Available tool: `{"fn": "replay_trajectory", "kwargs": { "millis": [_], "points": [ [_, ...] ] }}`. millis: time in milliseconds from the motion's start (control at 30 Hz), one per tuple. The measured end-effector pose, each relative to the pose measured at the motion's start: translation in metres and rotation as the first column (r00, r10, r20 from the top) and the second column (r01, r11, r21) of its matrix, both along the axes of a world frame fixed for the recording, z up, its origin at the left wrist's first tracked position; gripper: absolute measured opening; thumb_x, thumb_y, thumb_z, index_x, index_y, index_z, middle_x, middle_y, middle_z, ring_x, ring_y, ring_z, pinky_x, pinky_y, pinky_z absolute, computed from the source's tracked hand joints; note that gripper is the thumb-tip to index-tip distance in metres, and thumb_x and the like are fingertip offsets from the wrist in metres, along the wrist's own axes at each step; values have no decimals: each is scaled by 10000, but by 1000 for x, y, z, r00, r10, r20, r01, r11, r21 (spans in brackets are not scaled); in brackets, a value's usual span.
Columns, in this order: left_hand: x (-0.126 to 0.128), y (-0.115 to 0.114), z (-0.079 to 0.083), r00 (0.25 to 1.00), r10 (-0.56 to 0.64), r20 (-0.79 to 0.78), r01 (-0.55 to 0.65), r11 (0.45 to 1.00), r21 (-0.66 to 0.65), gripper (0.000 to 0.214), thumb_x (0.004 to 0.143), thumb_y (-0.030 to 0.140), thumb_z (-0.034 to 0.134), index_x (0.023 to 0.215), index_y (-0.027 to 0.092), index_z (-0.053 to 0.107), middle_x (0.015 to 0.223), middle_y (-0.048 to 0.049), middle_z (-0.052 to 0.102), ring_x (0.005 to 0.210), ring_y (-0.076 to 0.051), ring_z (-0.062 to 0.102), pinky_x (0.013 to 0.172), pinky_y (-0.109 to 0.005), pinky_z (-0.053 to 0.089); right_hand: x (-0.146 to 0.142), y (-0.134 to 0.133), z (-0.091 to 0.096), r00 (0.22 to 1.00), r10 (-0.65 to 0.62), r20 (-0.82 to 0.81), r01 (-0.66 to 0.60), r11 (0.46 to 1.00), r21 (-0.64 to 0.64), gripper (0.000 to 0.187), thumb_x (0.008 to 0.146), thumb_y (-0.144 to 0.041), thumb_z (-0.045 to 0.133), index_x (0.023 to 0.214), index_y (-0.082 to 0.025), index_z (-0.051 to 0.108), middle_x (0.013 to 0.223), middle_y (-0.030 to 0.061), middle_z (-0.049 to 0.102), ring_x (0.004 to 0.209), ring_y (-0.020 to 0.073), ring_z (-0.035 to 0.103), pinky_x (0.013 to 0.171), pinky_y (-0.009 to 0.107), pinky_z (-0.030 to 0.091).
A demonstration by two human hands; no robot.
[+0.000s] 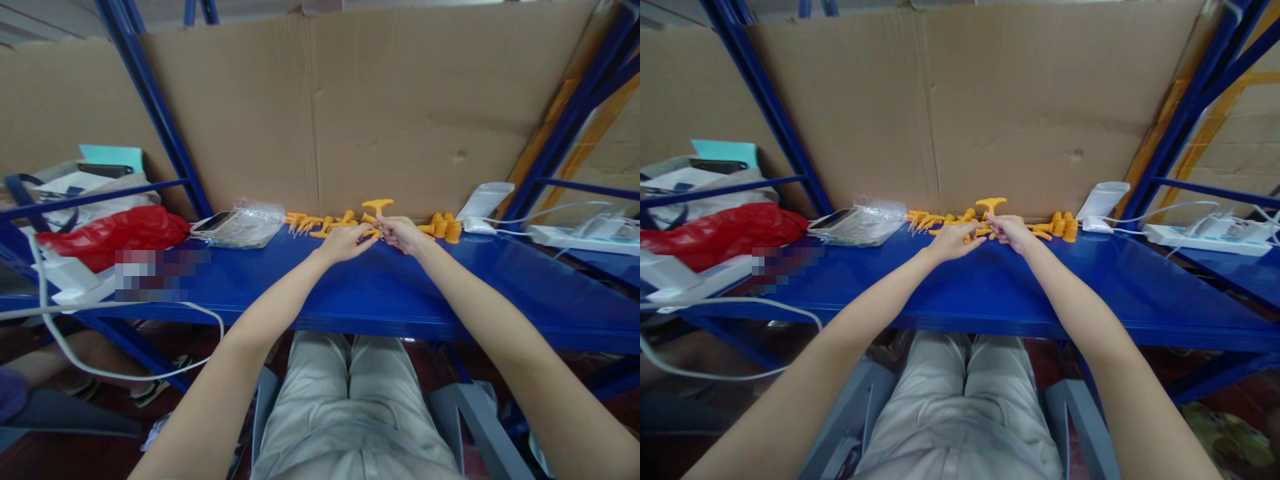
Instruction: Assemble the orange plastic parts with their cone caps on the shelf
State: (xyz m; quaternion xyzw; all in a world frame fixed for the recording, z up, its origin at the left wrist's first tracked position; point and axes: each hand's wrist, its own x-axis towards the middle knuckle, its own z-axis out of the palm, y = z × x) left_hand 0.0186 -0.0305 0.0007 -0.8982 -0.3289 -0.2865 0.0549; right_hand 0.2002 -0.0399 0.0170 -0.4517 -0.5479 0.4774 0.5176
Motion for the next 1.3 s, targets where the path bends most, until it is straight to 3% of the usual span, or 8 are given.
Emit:
{"fn": "replay_trajectory", "kwargs": {
  "millis": [167,333,567,800,1033,1167,1300],
  "points": [
    [14,-8,-9,999,-54,-1,54,997,-47,374,966,385,548,1279,192,619,1009,-88,748,905,-222,703,831,-319,507,-1,-2,0,1000,-7,1,7,998,-57,349,834,-421,772,662,-172,598,437,-72,394,371,41,251,355,201,167],
    [20,0,-20,984,-105,141,119,988,-101,221,965,343,548,1050,178,668,874,-48,736,810,-185,688,762,-290,502,-3,4,-4,999,-18,30,20,998,-64,417,833,-419,769,584,-194,522,459,-48,442,408,53,298,381,214,204],
    [23,9,-27,908,-179,379,267,944,-194,218,948,387,567,904,175,591,720,3,671,655,-131,630,654,-250,485,-11,7,-13,998,-51,25,53,996,-71,396,872,-395,726,609,-176,526,522,-46,487,450,49,353,449,211,240],
    [26,4,-22,872,-72,484,311,845,-435,177,947,306,559,830,179,520,614,55,601,394,-61,484,439,-186,398,-15,6,-16,999,-38,22,39,995,-89,402,945,-371,634,620,-183,488,519,-45,462,454,49,332,453,204,256],
    [28,8,-19,805,27,593,335,805,-490,166,931,226,598,798,166,520,571,67,597,323,-32,443,384,-149,350,-8,5,-11,1000,22,4,-21,998,-55,228,929,-229,633,716,-164,583,531,-40,512,443,55,376,439,197,278],
    [20,18,-12,727,132,673,318,805,-501,181,956,231,587,809,165,503,570,66,606,309,-25,448,376,-138,347,-4,4,-7,997,-64,31,64,998,-11,106,914,-177,641,814,-144,650,569,-24,582,400,48,411,403,191,287],
    [-4,36,-3,653,307,693,196,814,-546,168,981,173,535,824,170,473,602,66,622,314,-24,458,401,-137,373,3,8,-9,975,-199,98,199,980,7,122,915,-119,606,802,-138,651,529,-34,568,367,44,420,378,177,287]
  ]
}}
